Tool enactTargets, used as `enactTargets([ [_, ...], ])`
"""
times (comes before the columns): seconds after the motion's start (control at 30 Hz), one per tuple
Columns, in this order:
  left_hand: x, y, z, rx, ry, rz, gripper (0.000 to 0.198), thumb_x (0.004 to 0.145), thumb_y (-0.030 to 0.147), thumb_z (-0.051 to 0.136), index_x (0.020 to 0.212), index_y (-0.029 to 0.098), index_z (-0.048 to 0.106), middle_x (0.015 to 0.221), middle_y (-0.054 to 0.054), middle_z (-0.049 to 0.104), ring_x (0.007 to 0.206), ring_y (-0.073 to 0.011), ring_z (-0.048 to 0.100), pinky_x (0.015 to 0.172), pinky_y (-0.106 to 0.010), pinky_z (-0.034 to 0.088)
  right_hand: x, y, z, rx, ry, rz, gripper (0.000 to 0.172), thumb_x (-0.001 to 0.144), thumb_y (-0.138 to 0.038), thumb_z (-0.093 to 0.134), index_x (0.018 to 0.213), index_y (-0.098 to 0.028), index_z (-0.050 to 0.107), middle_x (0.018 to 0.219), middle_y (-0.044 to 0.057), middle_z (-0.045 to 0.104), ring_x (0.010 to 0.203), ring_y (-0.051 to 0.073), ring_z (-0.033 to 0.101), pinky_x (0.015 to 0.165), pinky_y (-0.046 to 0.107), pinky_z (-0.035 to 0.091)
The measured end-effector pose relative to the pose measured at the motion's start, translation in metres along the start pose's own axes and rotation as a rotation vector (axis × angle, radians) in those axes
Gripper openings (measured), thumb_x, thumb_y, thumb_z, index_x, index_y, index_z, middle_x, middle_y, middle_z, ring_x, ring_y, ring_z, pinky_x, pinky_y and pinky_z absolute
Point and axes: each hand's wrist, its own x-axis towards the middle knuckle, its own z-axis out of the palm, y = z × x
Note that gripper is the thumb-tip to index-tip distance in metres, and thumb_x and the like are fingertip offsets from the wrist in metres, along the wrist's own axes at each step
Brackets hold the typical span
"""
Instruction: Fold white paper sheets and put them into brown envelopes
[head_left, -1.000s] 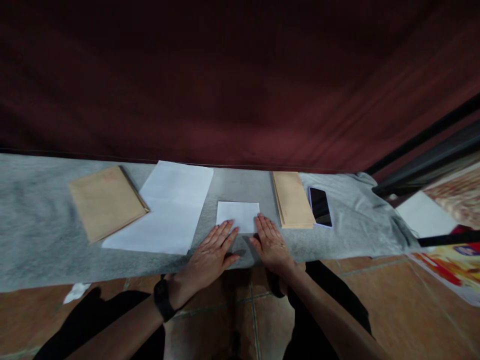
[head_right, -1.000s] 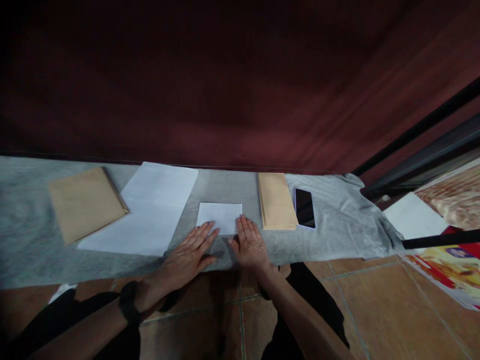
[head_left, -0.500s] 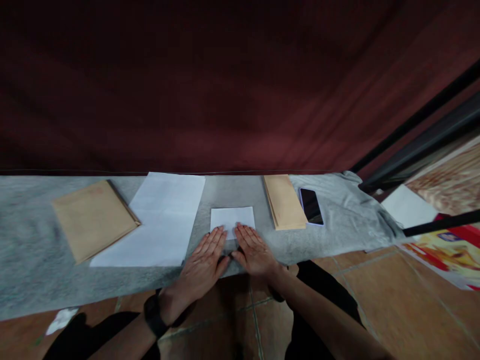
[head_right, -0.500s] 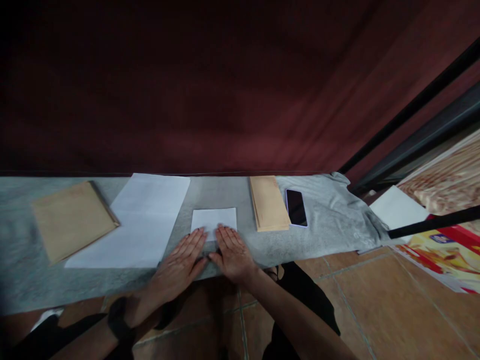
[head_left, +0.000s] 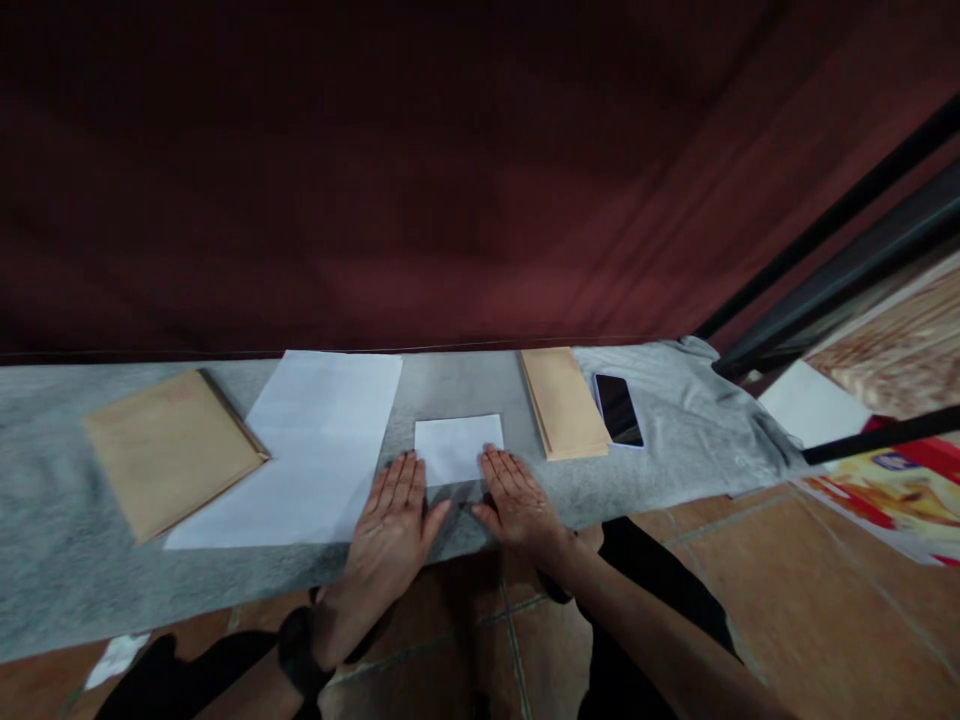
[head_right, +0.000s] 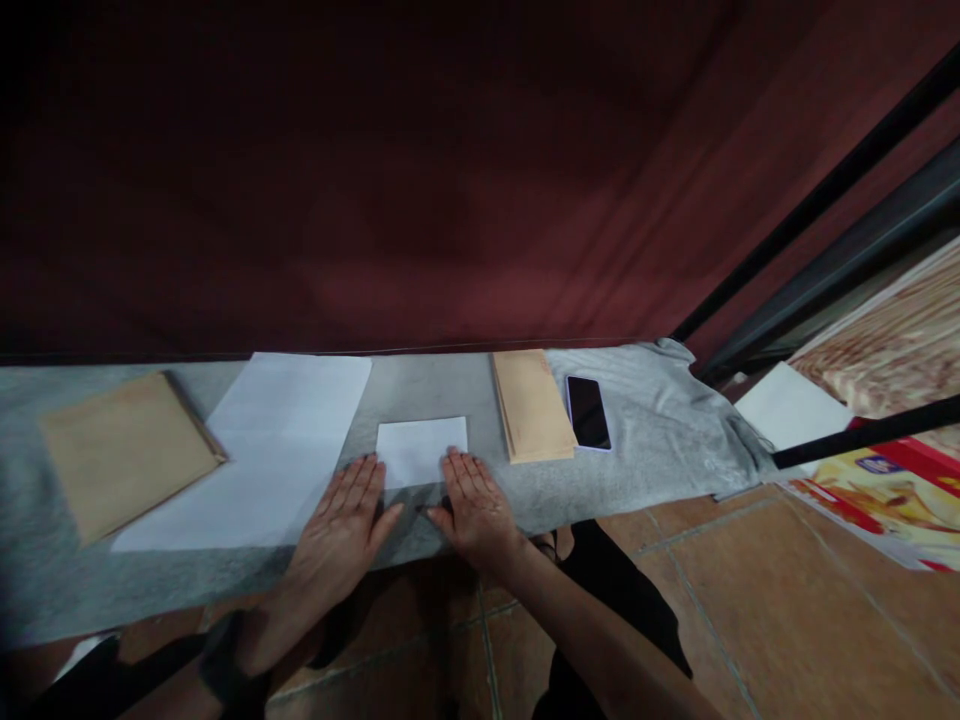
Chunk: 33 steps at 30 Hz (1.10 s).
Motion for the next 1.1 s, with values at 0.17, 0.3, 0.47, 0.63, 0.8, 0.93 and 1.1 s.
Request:
enactTargets([
  [0.17,0.035,0.012,0.004,-0.084,-0.078,0.082,0.062,0.105,0.041,0.031,0.158,0.009,0.03,0.162,-0.016,0.037,0.154,-0.0274,0.028,0.123,-0.048,0.034,0.006,-0.003,-0.007,0.029,-0.014,0.039,0.062,0.104,-0.045,0.045,0.154,-0.009,0.041,0.158,0.018,0.044,0.147,0.028,0.04,0.121,0.049,0.036],
  [0.3,0.053,0.017,0.016,-0.083,-0.131,0.053,0.06,0.105,0.037,0.029,0.156,0.008,0.035,0.163,-0.016,0.036,0.155,-0.0274,0.025,0.123,-0.048,0.033,0.022,0.001,-0.023,0.083,-0.071,0.103,0.045,0.106,-0.04,0.041,0.14,-0.017,0.059,0.148,0.012,0.058,0.134,0.026,0.055,0.115,0.046,0.042],
  [0.47,0.057,0.019,0.028,-0.035,-0.116,0.007,0.06,0.104,0.038,0.03,0.155,0.006,0.038,0.162,-0.018,0.038,0.154,-0.0282,0.027,0.124,-0.049,0.03,0.042,0.011,-0.031,0.118,-0.104,0.148,0.034,0.106,-0.031,0.043,0.126,-0.023,0.068,0.134,0.007,0.068,0.12,0.024,0.063,0.105,0.044,0.048],
  [0.63,0.056,0.012,0.037,-0.034,-0.076,-0.06,0.061,0.104,0.042,0.029,0.158,0.013,0.035,0.16,-0.015,0.041,0.152,-0.0277,0.032,0.122,-0.05,0.032,0.055,0.021,-0.019,0.115,-0.086,0.193,0.035,0.102,-0.025,0.047,0.131,-0.02,0.066,0.138,0.008,0.066,0.127,0.025,0.059,0.105,0.042,0.048],
  [0.8,0.057,-0.003,0.041,-0.012,-0.09,-0.167,0.07,0.103,0.05,0.029,0.156,0.005,0.035,0.162,-0.023,0.035,0.152,-0.0334,0.03,0.122,-0.054,0.031,0.055,0.028,-0.008,0.054,-0.09,0.2,0.046,0.105,-0.028,0.042,0.148,-0.017,0.052,0.157,0.008,0.048,0.144,0.026,0.044,0.119,0.046,0.036],
  [0.93,0.054,-0.014,0.034,-0.029,-0.21,-0.134,0.073,0.102,0.056,0.03,0.156,0.007,0.036,0.165,-0.02,0.029,0.155,-0.0321,0.025,0.124,-0.052,0.026,0.045,0.034,-0.009,0.034,-0.155,0.187,0.054,0.104,-0.039,0.047,0.154,-0.018,0.045,0.163,0.008,0.039,0.15,0.028,0.036,0.123,0.047,0.03],
  [1.1,0.046,-0.019,0.025,-0.057,-0.219,-0.009,0.071,0.101,0.059,0.037,0.157,0.017,0.038,0.167,-0.013,0.03,0.156,-0.0315,0.021,0.125,-0.053,0.025,0.036,0.037,-0.018,0.022,-0.15,0.131,0.057,0.102,-0.038,0.051,0.154,-0.015,0.043,0.165,0.011,0.032,0.152,0.03,0.032,0.124,0.05,0.029],
])
